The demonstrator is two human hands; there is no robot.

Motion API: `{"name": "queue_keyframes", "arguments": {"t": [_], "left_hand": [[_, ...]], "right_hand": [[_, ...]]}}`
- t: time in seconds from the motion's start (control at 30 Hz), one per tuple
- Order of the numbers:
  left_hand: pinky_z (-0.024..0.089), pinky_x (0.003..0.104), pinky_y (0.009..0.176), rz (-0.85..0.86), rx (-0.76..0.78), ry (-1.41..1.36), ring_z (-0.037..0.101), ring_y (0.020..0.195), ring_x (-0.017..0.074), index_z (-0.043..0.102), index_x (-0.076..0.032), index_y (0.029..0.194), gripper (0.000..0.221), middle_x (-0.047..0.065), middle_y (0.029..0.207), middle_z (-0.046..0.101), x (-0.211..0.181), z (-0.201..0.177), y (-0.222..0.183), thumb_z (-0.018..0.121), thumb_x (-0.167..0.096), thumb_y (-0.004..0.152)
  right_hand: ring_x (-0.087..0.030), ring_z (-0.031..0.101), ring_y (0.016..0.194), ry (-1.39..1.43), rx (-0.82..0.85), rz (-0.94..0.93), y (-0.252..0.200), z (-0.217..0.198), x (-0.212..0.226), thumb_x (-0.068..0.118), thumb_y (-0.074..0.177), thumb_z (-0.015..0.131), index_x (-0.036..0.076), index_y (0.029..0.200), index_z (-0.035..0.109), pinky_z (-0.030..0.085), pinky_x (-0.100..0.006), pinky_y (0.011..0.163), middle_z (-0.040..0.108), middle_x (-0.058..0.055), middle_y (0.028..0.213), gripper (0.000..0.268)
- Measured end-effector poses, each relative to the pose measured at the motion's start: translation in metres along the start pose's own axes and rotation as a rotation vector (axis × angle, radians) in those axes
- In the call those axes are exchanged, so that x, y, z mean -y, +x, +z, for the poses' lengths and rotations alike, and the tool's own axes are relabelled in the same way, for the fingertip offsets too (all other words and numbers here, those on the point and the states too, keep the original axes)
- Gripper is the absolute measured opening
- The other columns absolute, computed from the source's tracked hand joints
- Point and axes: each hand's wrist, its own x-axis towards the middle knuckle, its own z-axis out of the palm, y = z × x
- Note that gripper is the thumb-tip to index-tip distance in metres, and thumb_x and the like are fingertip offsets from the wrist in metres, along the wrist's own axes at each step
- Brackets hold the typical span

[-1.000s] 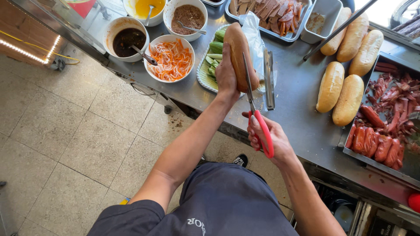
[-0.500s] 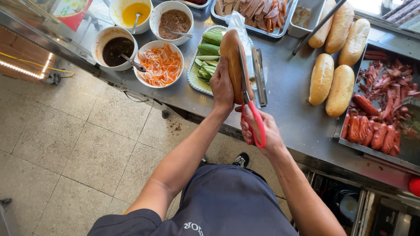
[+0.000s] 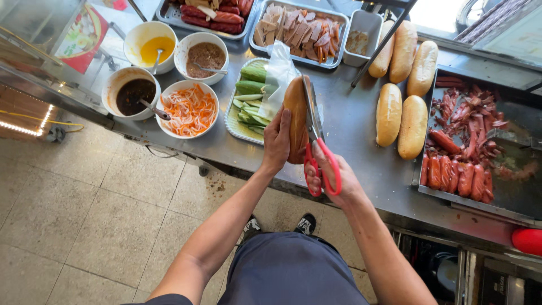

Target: The person prepares a sandwich by cutting a baguette open, spreading sauces and pâté, adding meat, cucumbers, and pickled vegetables, then heating it in a toaster before placing it in a paper bag.

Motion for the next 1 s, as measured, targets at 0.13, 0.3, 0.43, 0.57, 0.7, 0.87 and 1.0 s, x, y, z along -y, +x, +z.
{"name": "queue_keyframes", "arguments": {"t": [0.13,0.3,0.43,0.57,0.7,0.87,1.0], "left_hand": [[0.053,0.024,0.089,-0.060,-0.081,-0.007,0.062,0.105,0.0109,0.059,0.005,0.141,0.057,0.010,0.121,0.070,0.013,-0.001,0.004,0.055,-0.040,0.107],[0.064,0.040,0.080,-0.529,-0.421,-0.167,0.071,0.095,0.0260,0.043,-0.002,0.134,0.065,0.014,0.108,0.066,0.009,-0.032,0.032,0.058,-0.051,0.094],[0.062,0.036,0.086,-0.447,-0.082,-0.535,0.067,0.104,0.0224,0.050,-0.002,0.139,0.069,0.011,0.113,0.066,0.011,-0.054,0.019,0.069,-0.049,0.092],[0.061,0.037,0.089,-0.438,0.135,-0.487,0.064,0.105,0.0220,0.048,0.001,0.142,0.074,0.012,0.118,0.061,0.012,-0.060,-0.001,0.084,-0.028,0.085],[0.058,0.031,0.098,-0.333,0.186,-0.322,0.064,0.114,0.0191,0.041,0.000,0.152,0.088,0.013,0.132,0.062,0.000,-0.055,-0.014,0.087,-0.019,0.080],[0.056,0.033,0.101,-0.205,0.322,-0.054,0.062,0.122,0.0204,0.035,-0.002,0.159,0.094,0.014,0.140,0.060,-0.023,-0.054,-0.034,0.086,-0.023,0.083],[0.064,0.037,0.093,-0.113,0.370,0.345,0.066,0.121,0.0271,0.041,-0.004,0.157,0.091,0.019,0.145,0.054,-0.054,-0.094,-0.032,0.088,-0.023,0.082]], "right_hand": [[-0.010,0.045,0.046,-0.202,-0.160,0.050,0.000,-0.009,-0.014,0.042,0.101,0.065,-0.001,0.104,0.056,0.038,-0.026,0.040,0.050,0.000,0.064,0.044],[-0.008,0.053,0.053,-0.520,-0.340,-0.021,-0.009,-0.076,-0.023,0.043,0.084,0.078,0.005,0.129,0.061,0.044,-0.024,0.045,0.063,-0.001,0.071,0.061],[-0.028,0.074,0.092,-1.453,-0.800,-0.116,0.005,-0.138,-0.037,0.042,0.084,0.080,0.010,0.136,0.063,0.059,-0.041,0.079,0.075,-0.014,0.109,0.063],[-0.040,0.067,0.109,-1.658,-0.764,-0.019,0.014,-0.154,-0.037,0.037,0.088,0.078,0.015,0.146,0.057,0.053,-0.050,0.091,0.069,-0.020,0.122,0.066],[-0.030,0.068,0.119,-1.164,-0.515,0.035,0.036,-0.109,-0.015,0.039,0.097,0.071,0.020,0.150,0.051,0.055,-0.044,0.098,0.070,-0.018,0.132,0.060],[-0.030,0.064,0.122,-0.430,-0.011,-0.270,0.065,-0.027,-0.001,0.010,0.088,0.071,0.033,0.163,-0.006,0.060,-0.043,0.094,0.044,-0.026,0.156,0.110],[-0.036,0.066,0.120,-0.700,0.000,-0.347,0.079,0.020,-0.005,-0.002,0.075,0.069,0.035,0.162,-0.005,0.064,-0.046,0.084,0.038,-0.027,0.157,0.120]]}}
